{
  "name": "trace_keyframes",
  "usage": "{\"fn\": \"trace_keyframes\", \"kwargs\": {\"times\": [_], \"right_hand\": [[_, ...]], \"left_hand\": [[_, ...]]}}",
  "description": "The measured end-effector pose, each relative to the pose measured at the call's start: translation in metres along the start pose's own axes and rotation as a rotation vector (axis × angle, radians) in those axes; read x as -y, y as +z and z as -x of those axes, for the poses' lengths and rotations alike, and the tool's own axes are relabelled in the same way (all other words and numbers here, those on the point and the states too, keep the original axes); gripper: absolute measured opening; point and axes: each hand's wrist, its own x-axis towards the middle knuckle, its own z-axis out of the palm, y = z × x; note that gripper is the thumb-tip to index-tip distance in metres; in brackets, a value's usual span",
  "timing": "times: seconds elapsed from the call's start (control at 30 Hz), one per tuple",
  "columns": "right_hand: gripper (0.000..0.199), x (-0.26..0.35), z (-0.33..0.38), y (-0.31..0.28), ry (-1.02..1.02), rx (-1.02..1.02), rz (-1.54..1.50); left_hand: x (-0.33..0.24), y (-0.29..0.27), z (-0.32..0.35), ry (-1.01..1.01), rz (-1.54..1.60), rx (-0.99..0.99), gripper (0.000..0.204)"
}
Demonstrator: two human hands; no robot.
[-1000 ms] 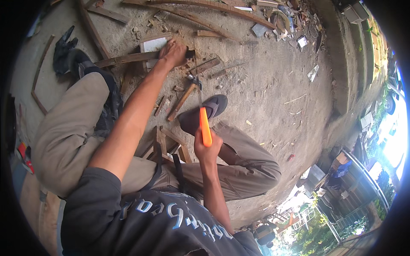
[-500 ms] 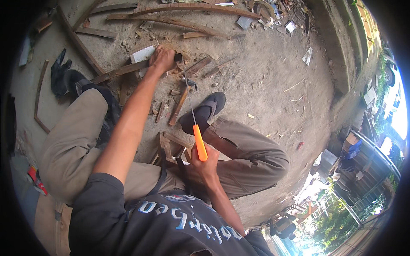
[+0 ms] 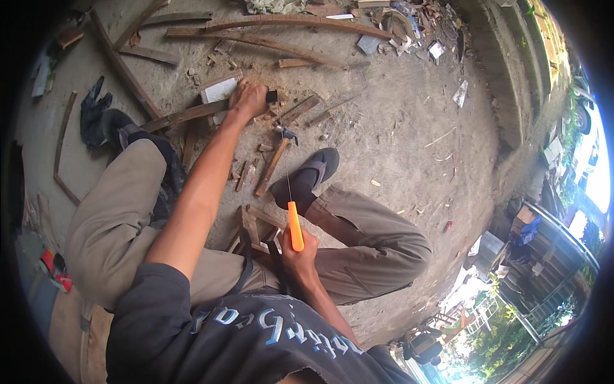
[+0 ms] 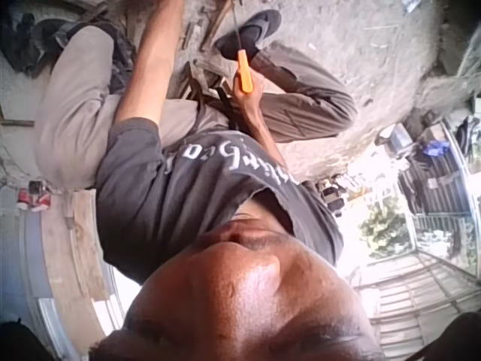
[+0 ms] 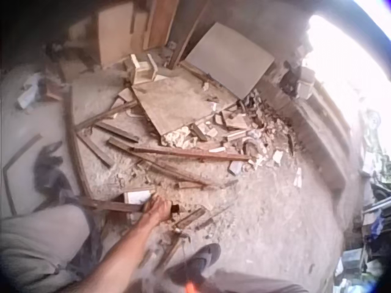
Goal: The person sits on the floor and uses a hammer to break apart a wooden frame. They then use a hand saw to cut a long wooden plank into smaller pieces.
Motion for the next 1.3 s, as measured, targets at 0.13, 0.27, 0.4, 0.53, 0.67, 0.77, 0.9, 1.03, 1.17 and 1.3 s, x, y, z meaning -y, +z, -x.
{"fn": "trace_keyframes", "kwargs": {"times": [0.13,0.27,0.4,0.53,0.67,0.77,0.9,1.03,1.17,1.3], "right_hand": [[0.012,-0.002,-0.032,0.015,-0.048,-0.015,0.075],[0.024,0.012,-0.145,0.063,-0.185,-0.056,0.074],[0.017,-0.013,-0.109,0.050,-0.137,-0.026,0.058],[0.017,-0.030,0.009,0.009,-0.031,0.048,0.032],[0.018,-0.021,-0.008,-0.001,-0.056,0.062,0.108],[0.023,-0.017,-0.094,0.023,-0.211,-0.022,0.163],[0.017,0.043,-0.164,0.011,-0.363,-0.078,0.008],[0.018,0.052,-0.152,-0.011,-0.306,-0.004,-0.113],[0.018,0.018,-0.121,0.007,-0.268,-0.102,-0.114],[0.012,-0.005,-0.091,0.028,-0.167,-0.078,-0.084]], "left_hand": [[-0.015,-0.047,0.017,-0.020,0.015,0.082,0.011],[-0.009,-0.051,0.015,-0.031,-0.022,0.084,0.026],[-0.019,-0.053,0.027,-0.017,0.082,0.043,0.021],[-0.009,-0.050,0.021,-0.063,0.144,-0.009,0.015],[-0.005,-0.044,0.020,-0.091,0.128,-0.010,0.017],[-0.013,-0.052,0.025,-0.041,0.196,-0.050,0.019],[-0.014,-0.045,0.019,0.000,0.131,-0.076,0.033],[-0.011,-0.044,0.017,-0.089,0.196,0.040,0.035],[-0.009,-0.043,0.020,0.062,0.136,-0.153,0.034],[-0.018,-0.059,0.023,-0.040,0.114,-0.026,0.029]]}}
